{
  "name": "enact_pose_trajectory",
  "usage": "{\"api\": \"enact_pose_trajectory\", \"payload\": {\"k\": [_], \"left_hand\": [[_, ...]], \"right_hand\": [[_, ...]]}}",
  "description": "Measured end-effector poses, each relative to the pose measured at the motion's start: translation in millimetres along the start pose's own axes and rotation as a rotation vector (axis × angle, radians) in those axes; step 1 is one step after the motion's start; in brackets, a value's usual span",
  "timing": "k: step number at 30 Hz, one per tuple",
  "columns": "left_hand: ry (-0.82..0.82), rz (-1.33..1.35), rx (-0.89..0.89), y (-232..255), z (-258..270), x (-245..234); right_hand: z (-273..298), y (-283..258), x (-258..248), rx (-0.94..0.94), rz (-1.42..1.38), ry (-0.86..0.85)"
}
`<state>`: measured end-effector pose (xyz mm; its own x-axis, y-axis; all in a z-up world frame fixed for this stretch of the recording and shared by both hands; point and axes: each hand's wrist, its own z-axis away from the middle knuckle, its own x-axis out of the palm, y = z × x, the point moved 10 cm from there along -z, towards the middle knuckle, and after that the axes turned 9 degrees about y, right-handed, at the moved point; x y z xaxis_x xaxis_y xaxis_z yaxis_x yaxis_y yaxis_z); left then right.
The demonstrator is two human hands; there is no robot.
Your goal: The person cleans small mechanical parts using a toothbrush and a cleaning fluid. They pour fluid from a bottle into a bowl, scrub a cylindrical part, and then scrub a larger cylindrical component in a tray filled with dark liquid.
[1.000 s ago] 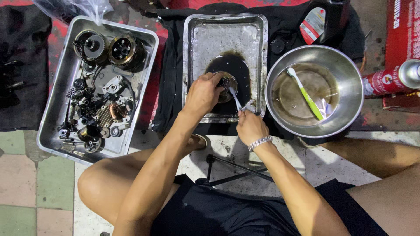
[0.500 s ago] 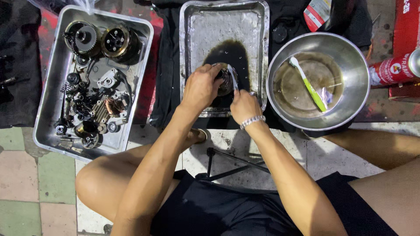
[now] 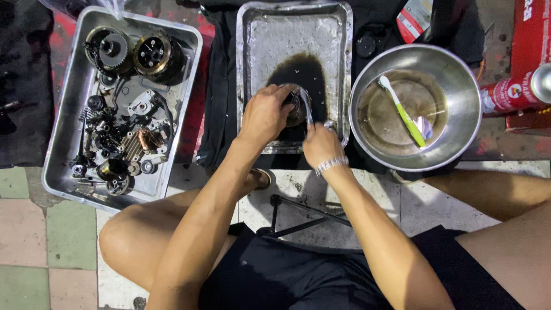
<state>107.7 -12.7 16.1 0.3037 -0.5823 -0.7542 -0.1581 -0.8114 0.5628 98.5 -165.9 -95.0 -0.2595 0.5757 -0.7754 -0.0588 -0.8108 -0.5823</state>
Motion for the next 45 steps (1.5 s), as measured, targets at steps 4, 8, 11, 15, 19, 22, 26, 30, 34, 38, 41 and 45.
{"api": "enact_pose_trajectory", "payload": {"k": [4, 8, 11, 15, 19, 22, 26, 30, 34, 38, 41, 45], "left_hand": [[-0.008, -0.023, -0.005, -3, 1, 1], [0.013, -0.02, 0.012, -2, 3, 2], [0.019, -0.04, -0.012, -2, 4, 2], [0.146, -0.041, 0.05, 6, 6, -9], [0.106, -0.043, -0.072, -1, 9, -2], [0.094, -0.053, -0.089, -3, 8, 3], [0.066, 0.0, 0.081, 2, 3, 6], [0.132, 0.151, 0.178, 6, 2, -9], [0.046, 0.029, -0.051, -7, -1, -7], [0.021, -0.01, -0.074, -2, -1, -4], [0.026, -0.012, -0.059, -1, 0, -6], [0.054, -0.043, -0.034, -1, 1, -6]], "right_hand": [[17, 11, 2, 0.052, 0.035, -0.043], [-9, -4, 4, 0.05, 0.054, -0.025], [-10, -10, 1, 0.053, 0.073, -0.019], [27, 8, -7, 0.104, 0.118, -0.07], [14, 2, -11, 0.072, 0.127, -0.037], [-9, -8, -9, 0.069, 0.129, -0.032], [0, 2, -20, 0.041, 0.108, -0.024], [18, 18, -21, 0.081, 0.061, -0.024], [7, 9, -12, 0.011, 0.046, -0.003], [-8, 0, -1, 0.01, 0.079, -0.014], [11, 3, -9, 0.053, 0.103, -0.046], [19, 6, -18, 0.091, 0.101, -0.065]]}}
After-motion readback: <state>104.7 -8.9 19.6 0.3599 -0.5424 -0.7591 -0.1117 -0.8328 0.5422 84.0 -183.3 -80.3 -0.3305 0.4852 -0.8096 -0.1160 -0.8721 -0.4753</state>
